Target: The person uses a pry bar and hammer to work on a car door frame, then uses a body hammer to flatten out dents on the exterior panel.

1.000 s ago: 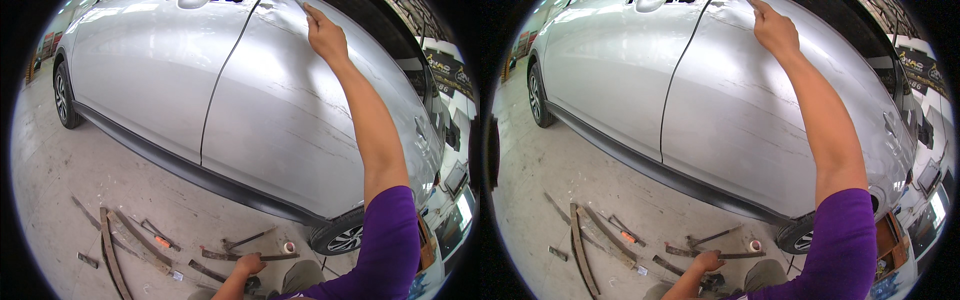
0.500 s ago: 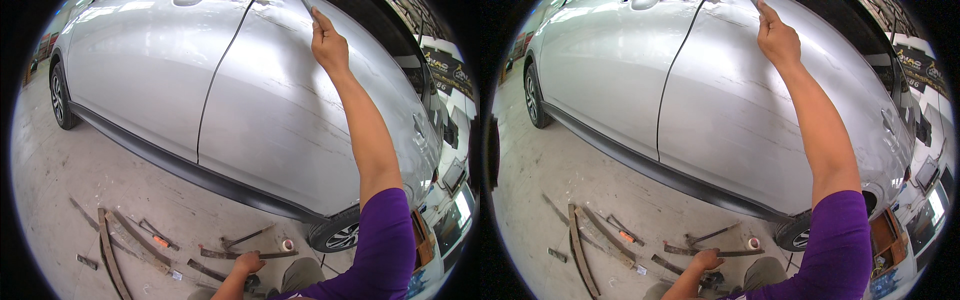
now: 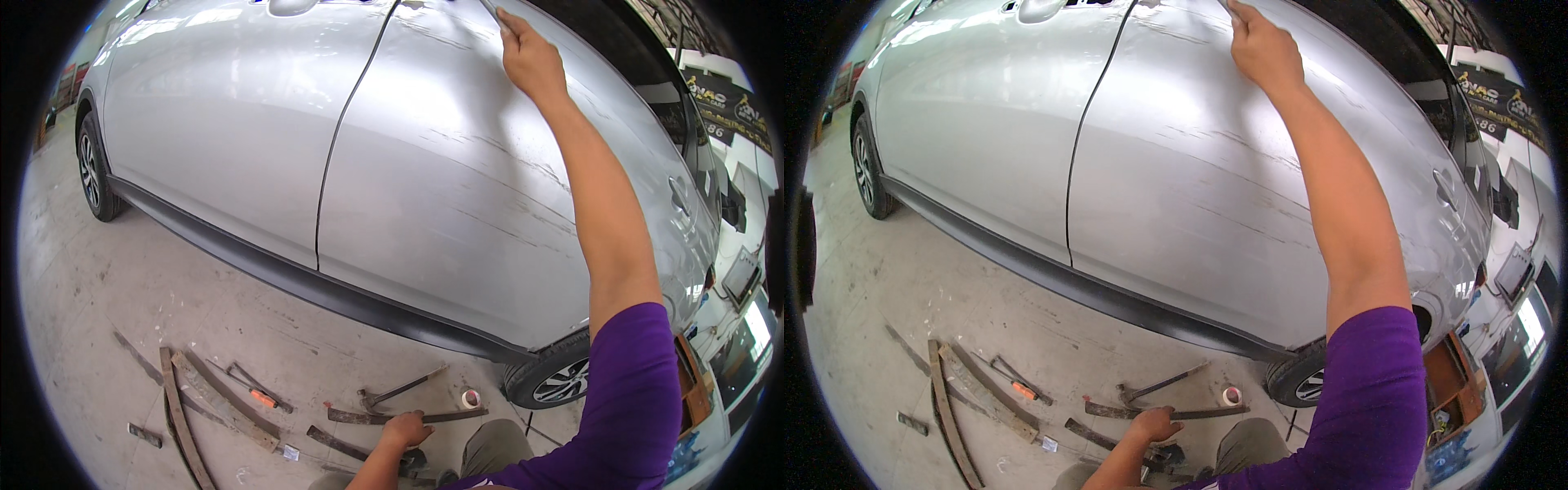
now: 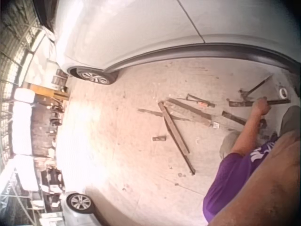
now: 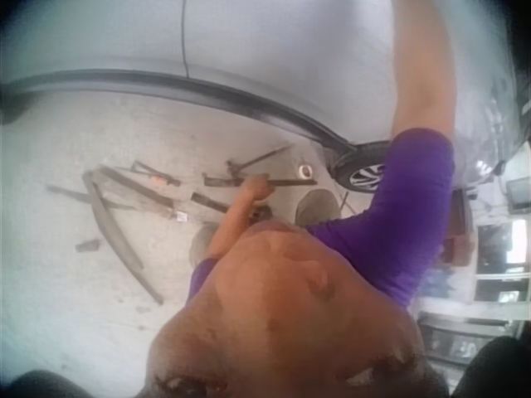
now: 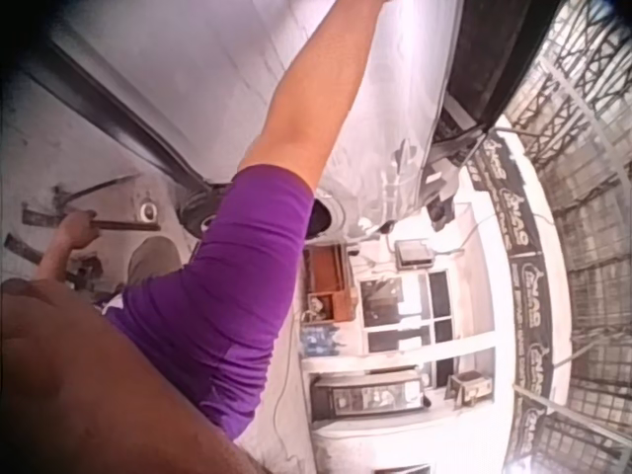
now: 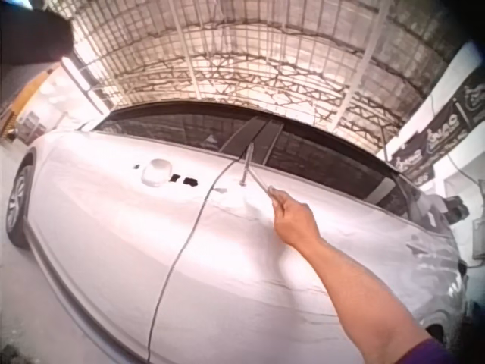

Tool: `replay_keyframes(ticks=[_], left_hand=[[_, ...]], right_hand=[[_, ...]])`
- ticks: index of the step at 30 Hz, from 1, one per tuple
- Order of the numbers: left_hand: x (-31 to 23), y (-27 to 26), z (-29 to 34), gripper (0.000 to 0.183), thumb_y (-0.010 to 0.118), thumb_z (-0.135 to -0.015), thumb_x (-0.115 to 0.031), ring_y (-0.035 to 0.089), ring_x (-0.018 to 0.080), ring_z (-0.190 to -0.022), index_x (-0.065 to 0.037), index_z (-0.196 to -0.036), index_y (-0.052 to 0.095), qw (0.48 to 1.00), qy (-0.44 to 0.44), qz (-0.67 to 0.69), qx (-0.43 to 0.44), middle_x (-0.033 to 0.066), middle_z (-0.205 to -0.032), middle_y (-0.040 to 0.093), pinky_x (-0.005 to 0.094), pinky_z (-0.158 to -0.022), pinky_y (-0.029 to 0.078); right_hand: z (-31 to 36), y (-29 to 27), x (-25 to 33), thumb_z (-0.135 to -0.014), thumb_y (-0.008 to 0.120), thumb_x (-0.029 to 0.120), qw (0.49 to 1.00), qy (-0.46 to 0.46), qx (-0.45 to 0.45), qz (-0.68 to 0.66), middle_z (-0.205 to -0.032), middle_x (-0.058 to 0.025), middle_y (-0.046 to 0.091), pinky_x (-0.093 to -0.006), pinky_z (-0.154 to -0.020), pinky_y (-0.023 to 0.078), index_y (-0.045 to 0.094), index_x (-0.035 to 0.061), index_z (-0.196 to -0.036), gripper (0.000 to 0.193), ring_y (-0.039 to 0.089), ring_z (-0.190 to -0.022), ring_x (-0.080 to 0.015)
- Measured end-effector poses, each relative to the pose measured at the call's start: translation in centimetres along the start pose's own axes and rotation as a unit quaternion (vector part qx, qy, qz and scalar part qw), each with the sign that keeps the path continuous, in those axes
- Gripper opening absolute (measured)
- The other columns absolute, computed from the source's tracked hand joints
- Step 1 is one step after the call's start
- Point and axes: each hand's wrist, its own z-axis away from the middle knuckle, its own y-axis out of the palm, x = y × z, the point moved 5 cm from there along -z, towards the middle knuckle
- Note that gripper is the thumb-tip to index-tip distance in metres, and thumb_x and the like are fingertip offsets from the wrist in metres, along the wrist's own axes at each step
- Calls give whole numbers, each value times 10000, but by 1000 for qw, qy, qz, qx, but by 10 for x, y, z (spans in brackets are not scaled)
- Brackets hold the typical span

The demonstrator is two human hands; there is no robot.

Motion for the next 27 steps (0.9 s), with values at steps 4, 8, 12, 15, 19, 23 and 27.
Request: replay_keyframes(ticks=[4,8,12,15,19,23,27], left_hand=[[-3,-1,0,604,603,-877,-512,586,356,-1181,-53,-1267,566,1000,-2,-7,7,201,-1253,618,460,-990,470],[-4,-1,2,598,602,-880,-508,586,357,-1180,-48,-1261,566,1000,2,-4,13,205,-1248,621,463,-988,470],[0,-2,3,604,600,-882,-507,587,360,-1178,-49,-1274,560,1000,-4,-10,14,204,-1250,621,467,-987,470],[0,1,2,607,600,-883,-507,586,363,-1179,-48,-1278,556,1000,1,-11,8,204,-1253,620,471,-985,469],[1,-1,6,607,602,-881,-506,585,367,-1180,-45,-1273,557,1000,-4,-9,17,211,-1252,619,476,-985,468],[-1,-1,6,606,606,-877,-504,585,369,-1177,-44,-1269,560,1000,-6,-6,17,220,-1243,621,475,-984,467],[1,-2,9,605,611,-872,-501,586,367,-1174,-42,-1264,566,1000,-3,-9,11,223,-1234,624,463,-989,464]], right_hand=[[-19,3,8,-968,477,243,997,-64,-35,-25,-1051,-201,685,-499,-858,522,592,166,-1282,343,645,-946,-435],[-31,0,27,-972,464,248,996,-70,-33,-49,-1075,-209,679,-498,-872,515,588,162,-1282,345,640,-969,-439],[-35,6,33,-974,454,257,999,-38,15,-6,-1070,-219,678,-504,-870,512,588,156,-1281,349,641,-965,-436],[-34,-2,37,-974,450,253,999,-36,18,-8,-1066,-224,678,-507,-875,508,587,158,-1286,354,640,-972,-430],[-30,2,37,-970,455,248,999,-25,24,-14,-1071,-230,675,-512,-888,500,594,159,-1284,355,637,-995,-422],[-42,0,32,-970,453,259,999,-33,13,-17,-1069,-238,672,-513,-891,499,607,154,-1269,352,635,-1000,-427],[-40,0,32,-967,449,267,999,6,35,3,-1073,-236,673,-505,-905,495,611,145,-1260,356,631,-1019,-424]])
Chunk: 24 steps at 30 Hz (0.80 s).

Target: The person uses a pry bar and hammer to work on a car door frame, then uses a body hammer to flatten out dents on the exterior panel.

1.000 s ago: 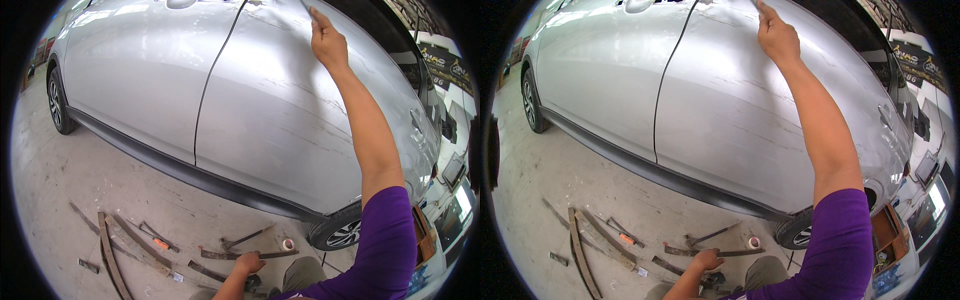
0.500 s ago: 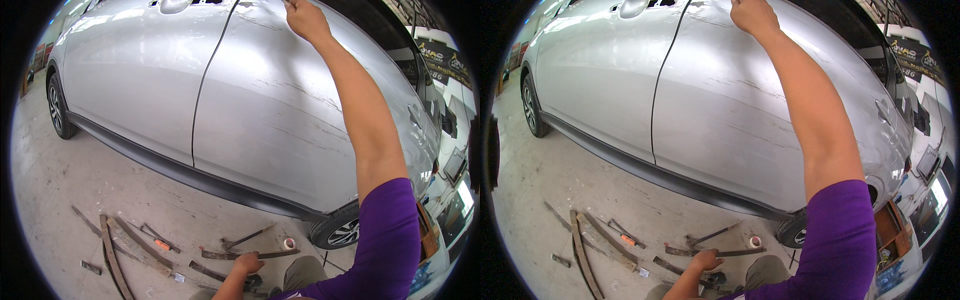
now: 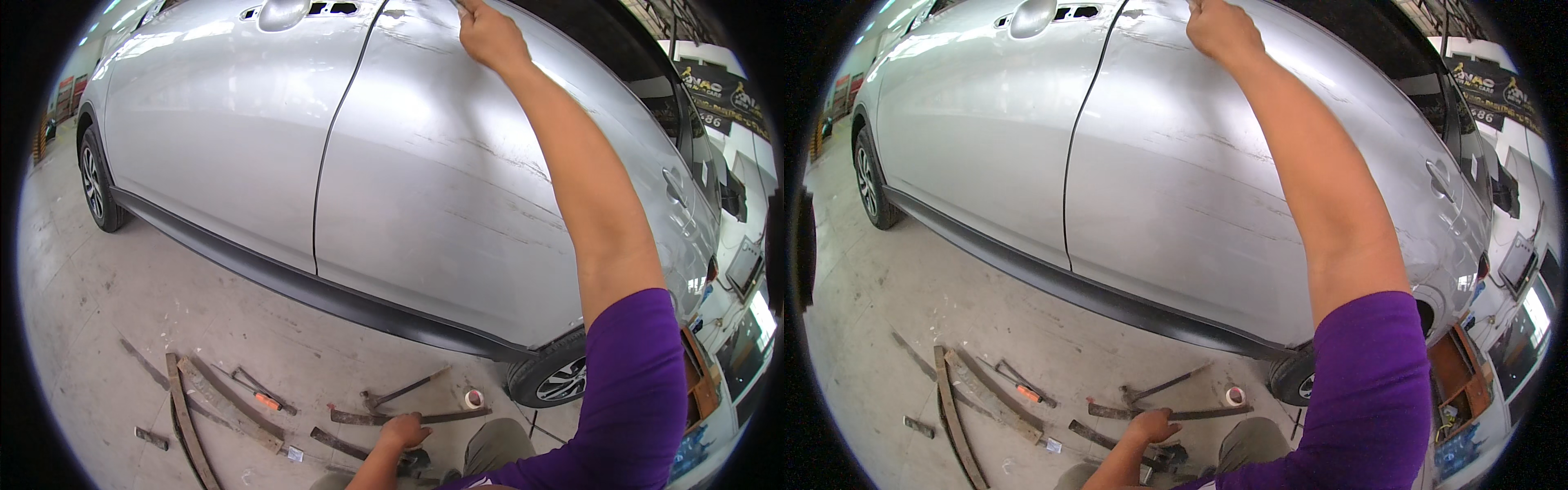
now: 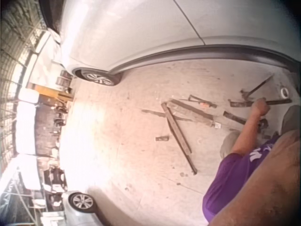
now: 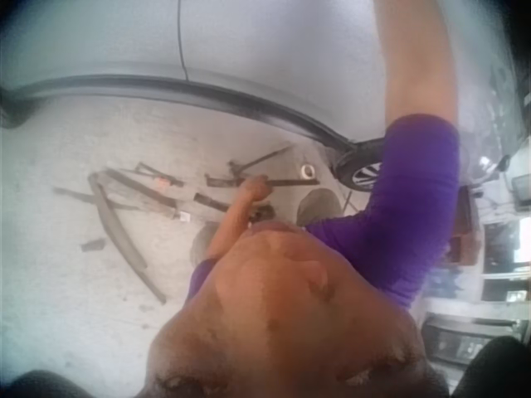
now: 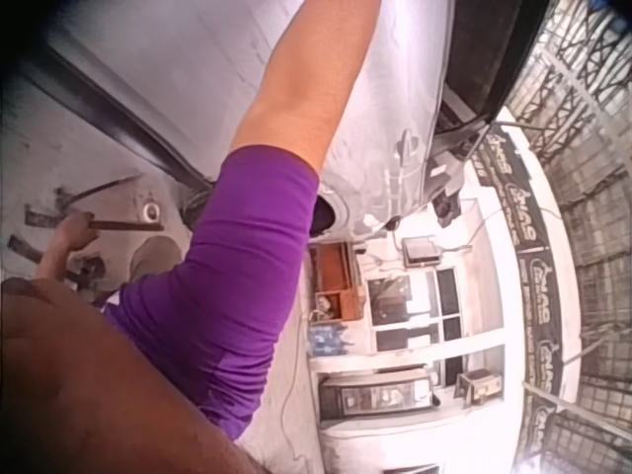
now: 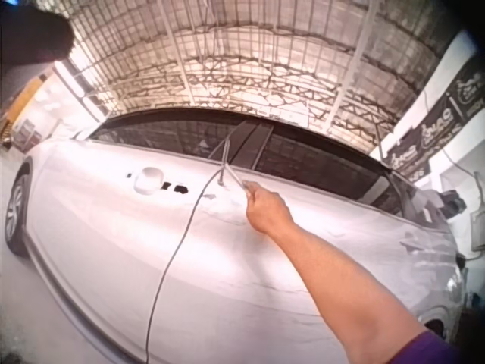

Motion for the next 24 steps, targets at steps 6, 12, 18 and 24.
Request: replay_keyframes(ticks=[6,12,18,24], left_hand=[[-1,-1,4,606,612,-869,-495,585,367,-1174,-45,-1272,564,1000,-2,9,-1,224,-1231,625,458,-997,460],[-1,0,4,617,611,-867,-497,590,368,-1170,-50,-1288,556,1000,-11,-9,10,219,-1230,628,470,-986,468],[4,6,-1,607,605,-869,-500,596,364,-1165,-62,-1287,560,1000,-8,-13,7,207,-1233,631,471,-980,474],[2,11,-4,600,607,-869,-508,591,353,-1178,-78,-1284,564,1000,-7,-29,5,190,-1253,627,466,-985,472]], right_hand=[[-7,-4,-13,-960,452,262,999,-10,-30,-26,-1074,-232,674,-500,-917,491,619,145,-1244,350,630,-1027,-418],[-6,-9,-36,-955,461,258,999,-19,-44,-9,-1066,-239,671,-507,-899,497,623,156,-1242,345,632,-1007,-425],[13,-18,-38,-957,466,258,1000,19,-7,14,-1053,-232,673,-510,-872,507,616,162,-1257,349,631,-986,-437],[14,-19,-39,-966,467,276,997,-32,-63,-12,-1071,-227,673,-516,-880,503,589,163,-1294,368,632,-982,-440]])
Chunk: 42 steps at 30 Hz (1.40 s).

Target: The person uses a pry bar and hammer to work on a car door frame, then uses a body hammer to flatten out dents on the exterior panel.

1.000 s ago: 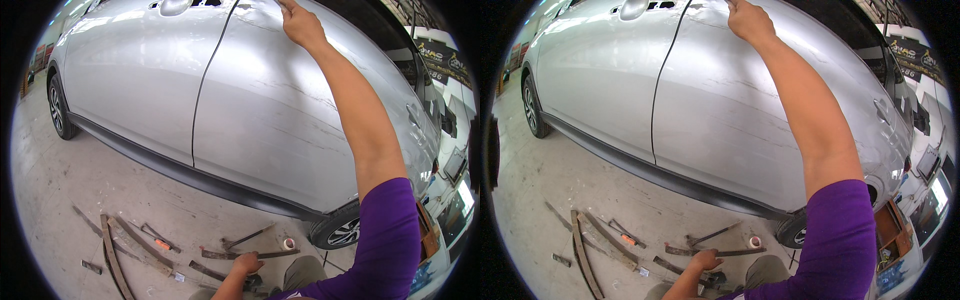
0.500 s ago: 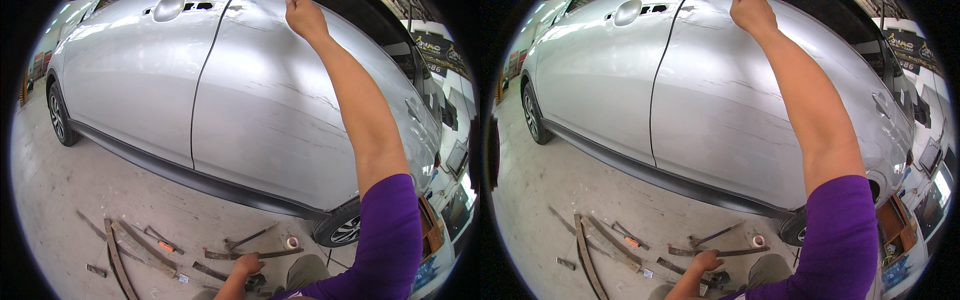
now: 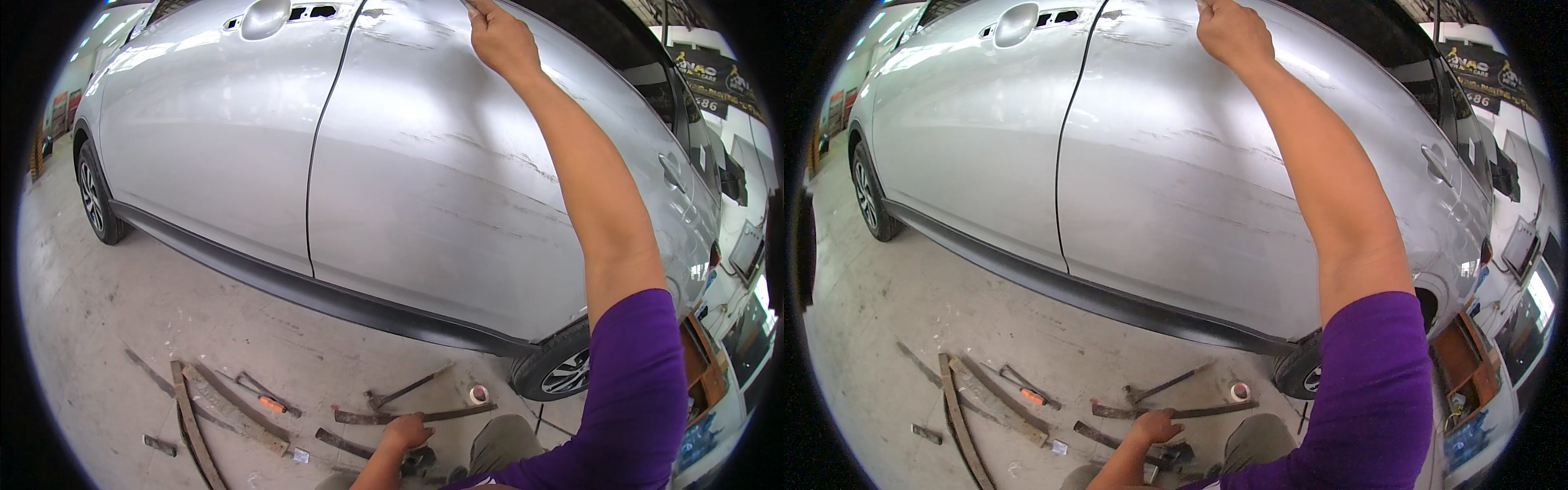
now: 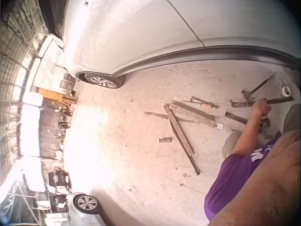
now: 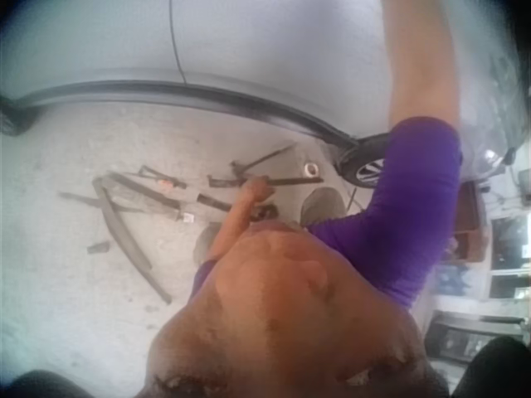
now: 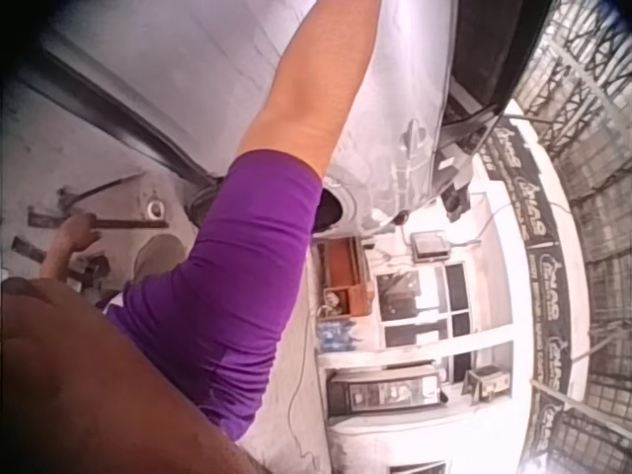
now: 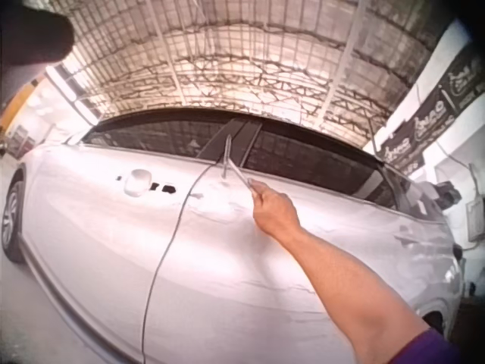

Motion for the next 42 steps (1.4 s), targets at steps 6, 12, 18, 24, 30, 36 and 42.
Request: replay_keyframes(ticks=[6,12,18,24,30,36,42], left_hand=[[-4,-9,5,596,606,-873,-508,591,352,-1180,-76,-1282,562,1000,-11,11,9,191,-1257,624,467,-983,472],[-8,-12,8,596,602,-877,-505,592,361,-1173,-71,-1282,557,1000,-3,11,-7,197,-1248,626,469,-979,475],[-9,-15,11,588,604,-877,-491,593,366,-1169,-64,-1279,560,1000,-8,12,-5,207,-1242,626,469,-980,475],[-12,-12,12,589,609,-877,-485,592,362,-1176,-73,-1295,561,1000,-19,12,18,194,-1253,626,467,-987,472],[-3,2,5,588,621,-867,-488,591,365,-1179,-87,-1295,570,1000,-27,3,11,181,-1259,627,469,-981,477],[-7,-10,12,601,624,-862,-490,586,373,-1183,-79,-1298,568,999,-36,17,14,202,-1258,621,472,-981,477],[-6,-2,8,588,627,-855,-471,592,380,-1169,-69,-1281,578,999,-34,9,15,211,-1241,627,478,-978,477]], right_hand=[[15,-1,15,-963,469,252,999,9,8,-43,-1067,-229,673,-520,-869,508,590,156,-1287,360,643,-961,-435],[33,12,-5,-990,464,367,999,34,26,4,-865,-119,706,-422,-812,525,542,316,-1364,386,680,-851,-327],[60,5,-9,-997,429,334,996,44,70,18,-834,-101,712,-457,-764,538,521,324,-1374,388,678,-813,-343],[75,17,-13,-1003,427,312,995,-6,80,54,-795,-94,698,-439,-724,535,517,326,-1374,382,667,-773,-322],[76,30,-5,-1009,426,295,995,-14,94,37,-781,-90,683,-434,-697,527,523,335,-1368,375,656,-766,-311],[100,34,-10,-995,462,260,994,-62,90,22,-754,-65,659,-397,-631,526,515,360,-1375,395,644,-692,-273],[111,40,4,-951,520,200,988,-144,40,42,-655,-54,560,-391,-469,465,491,395,-1391,482,554,-525,-261]])
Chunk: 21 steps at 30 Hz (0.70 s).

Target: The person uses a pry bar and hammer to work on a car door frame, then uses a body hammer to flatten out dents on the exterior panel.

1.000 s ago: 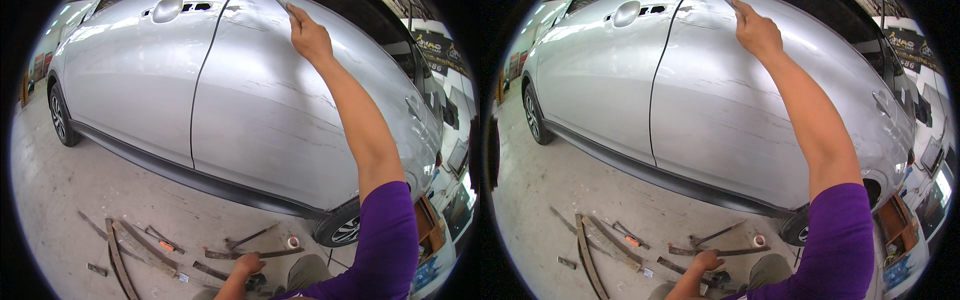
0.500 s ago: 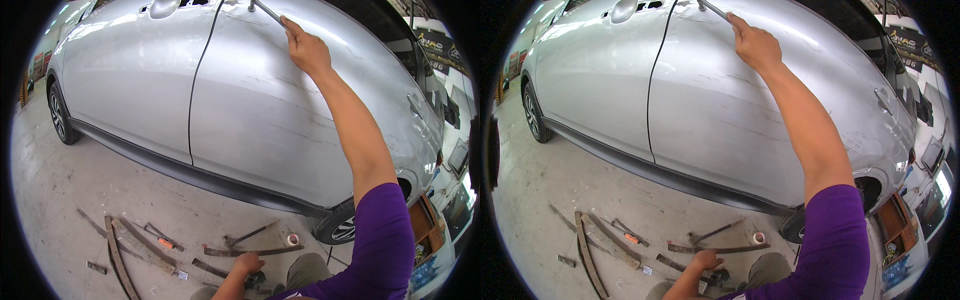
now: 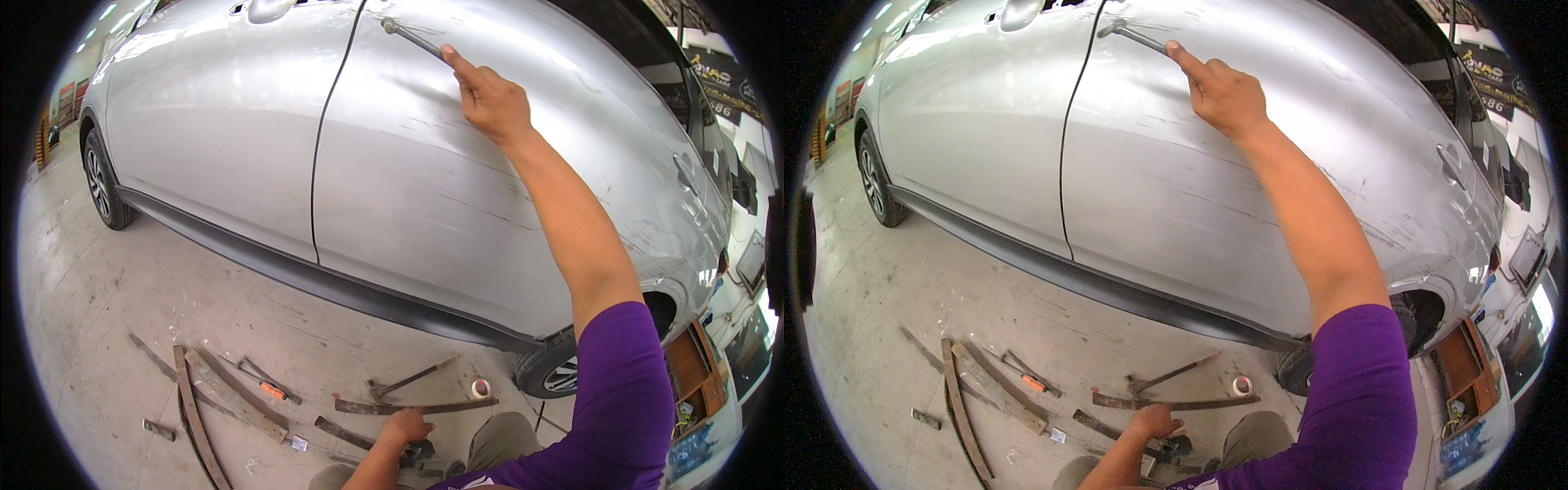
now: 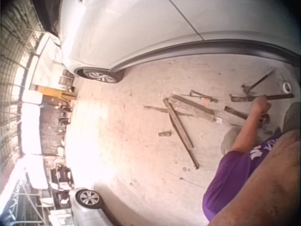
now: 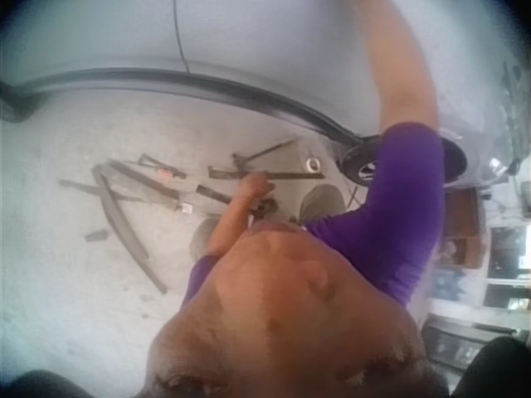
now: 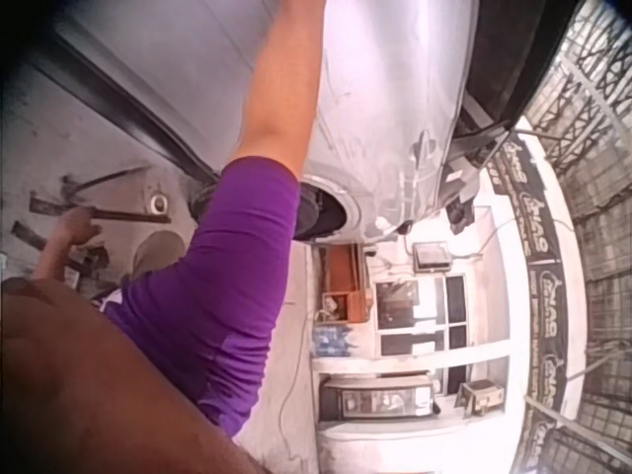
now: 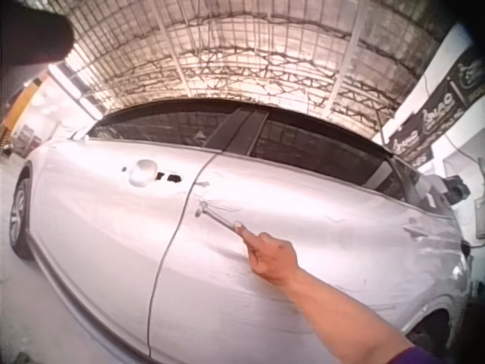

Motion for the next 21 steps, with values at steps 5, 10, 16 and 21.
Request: replay_keyframes(ticks=[5,10,16,21], left_hand=[[-1,-8,10,584,636,-846,-461,594,379,-1165,-65,-1272,583,1000,-6,7,-14,212,-1235,629,474,-980,477],[-3,-15,13,581,635,-846,-464,591,372,-1172,-65,-1265,583,1000,-26,6,1,200,-1242,630,479,-980,475],[-2,-10,12,572,626,-852,-464,597,366,-1166,-78,-1271,580,1000,-21,-5,-1,194,-1242,632,482,-975,478],[1,-11,11,575,617,-850,-468,600,367,-1159,-82,-1275,577,1000,-22,-1,0,190,-1232,638,484,-975,477]], right_hand=[[-5,8,19,-920,538,146,1000,-3,-23,-20,-629,-47,525,-387,-441,445,478,407,-1401,550,521,-483,-248],[-6,22,24,-906,520,144,1000,2,20,-1,-636,-55,519,-387,-447,458,444,422,-1425,593,534,-492,-252],[-16,34,40,-923,550,146,1000,12,13,20,-611,-45,507,-374,-447,444,461,415,-1416,568,511,-482,-254],[-14,41,45,-945,532,178,997,35,60,18,-624,-57,516,-388,-461,452,460,413,-1414,529,515,-487,-261]])
